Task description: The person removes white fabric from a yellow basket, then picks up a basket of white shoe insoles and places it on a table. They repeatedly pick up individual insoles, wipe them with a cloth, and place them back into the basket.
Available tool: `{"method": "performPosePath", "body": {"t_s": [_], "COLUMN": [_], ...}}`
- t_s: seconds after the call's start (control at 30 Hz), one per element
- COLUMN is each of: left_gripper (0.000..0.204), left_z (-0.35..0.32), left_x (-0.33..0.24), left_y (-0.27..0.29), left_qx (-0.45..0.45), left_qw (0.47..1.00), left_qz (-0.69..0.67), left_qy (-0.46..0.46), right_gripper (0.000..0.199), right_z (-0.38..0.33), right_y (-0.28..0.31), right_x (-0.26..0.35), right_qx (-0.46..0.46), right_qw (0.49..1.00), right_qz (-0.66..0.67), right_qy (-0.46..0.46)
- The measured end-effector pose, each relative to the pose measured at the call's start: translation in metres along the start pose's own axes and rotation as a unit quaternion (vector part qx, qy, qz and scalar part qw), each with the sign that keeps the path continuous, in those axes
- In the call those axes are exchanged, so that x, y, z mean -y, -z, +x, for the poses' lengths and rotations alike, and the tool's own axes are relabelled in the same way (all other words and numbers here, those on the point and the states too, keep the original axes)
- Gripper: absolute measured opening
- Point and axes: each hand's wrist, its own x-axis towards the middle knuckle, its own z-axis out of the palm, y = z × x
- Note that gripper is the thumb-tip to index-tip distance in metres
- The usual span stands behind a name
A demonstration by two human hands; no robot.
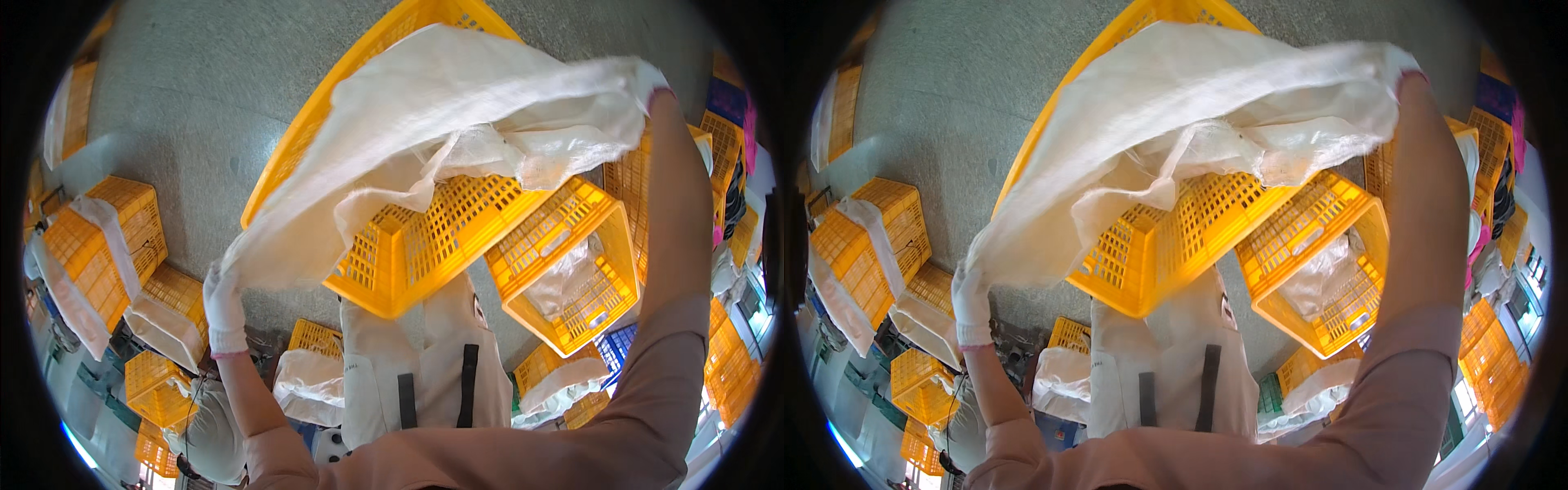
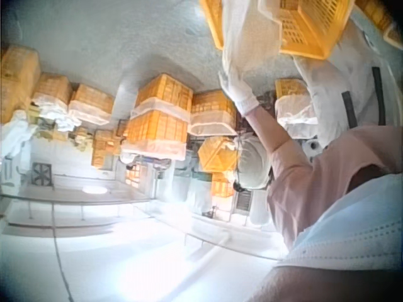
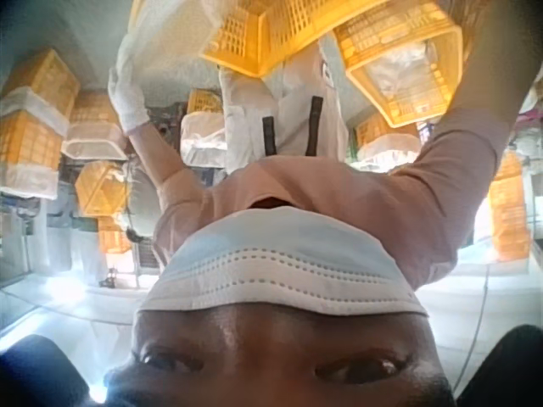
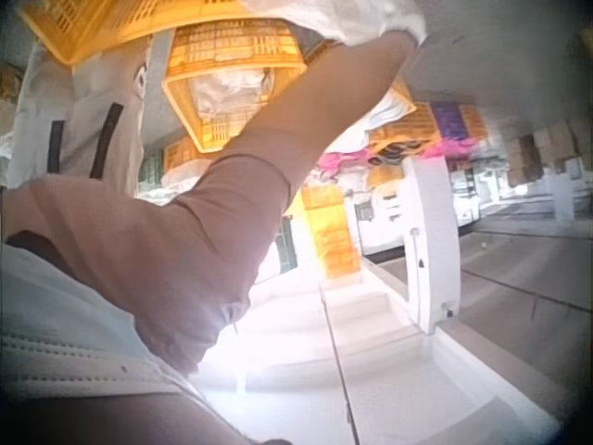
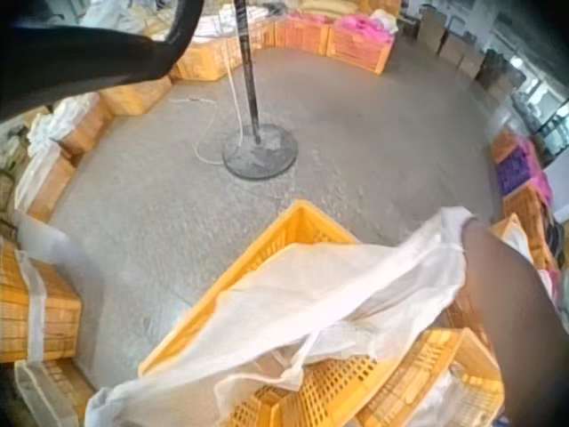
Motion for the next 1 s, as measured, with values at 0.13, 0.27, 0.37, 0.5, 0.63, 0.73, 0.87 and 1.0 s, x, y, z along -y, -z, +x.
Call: {"method": "performPosePath", "body": {"t_s": [0.13,0.27,0.37,0.5,0.63,0.73,0.87,1.0], "left_gripper": [0.034,0.036,0.035,0.035,0.035,0.056,0.080,0.052], "left_z": [0.098,0.218,0.223,0.132,0.044,0.013,0.011,-0.054], "left_x": [0.046,0.156,0.274,0.359,0.257,0.150,0.117,0.172], "left_y": [0.022,0.060,0.054,0.001,-0.021,-0.035,-0.116,-0.169], "left_qx": [-0.166,-0.209,-0.140,-0.140,-0.283,-0.263,0.151,0.396], "left_qw": [0.961,0.976,0.943,0.933,0.941,0.920,0.774,0.655], "left_qz": [-0.219,0.021,-0.219,-0.181,0.174,0.268,0.546,0.643], "left_qy": [-0.023,0.051,0.208,0.276,0.071,-0.110,-0.282,-0.001], "right_gripper": [0.057,0.057,0.057,0.058,0.063,0.056,0.043,0.017], "right_z": [0.093,0.132,0.129,0.053,-0.077,-0.154,-0.190,-0.205], "right_y": [0.041,-0.016,-0.099,-0.185,-0.153,-0.094,-0.080,-0.114], "right_x": [0.157,0.249,0.217,0.091,0.040,0.095,0.169,0.104], "right_qx": [-0.035,-0.022,0.015,0.088,-0.104,-0.101,-0.182,0.020], "right_qw": [0.995,0.994,0.998,0.995,0.962,0.837,0.910,0.947], "right_qz": [-0.016,0.002,0.013,-0.009,0.159,0.525,0.056,0.005], "right_qy": [0.094,0.109,0.064,-0.043,-0.197,0.116,0.368,0.320]}}
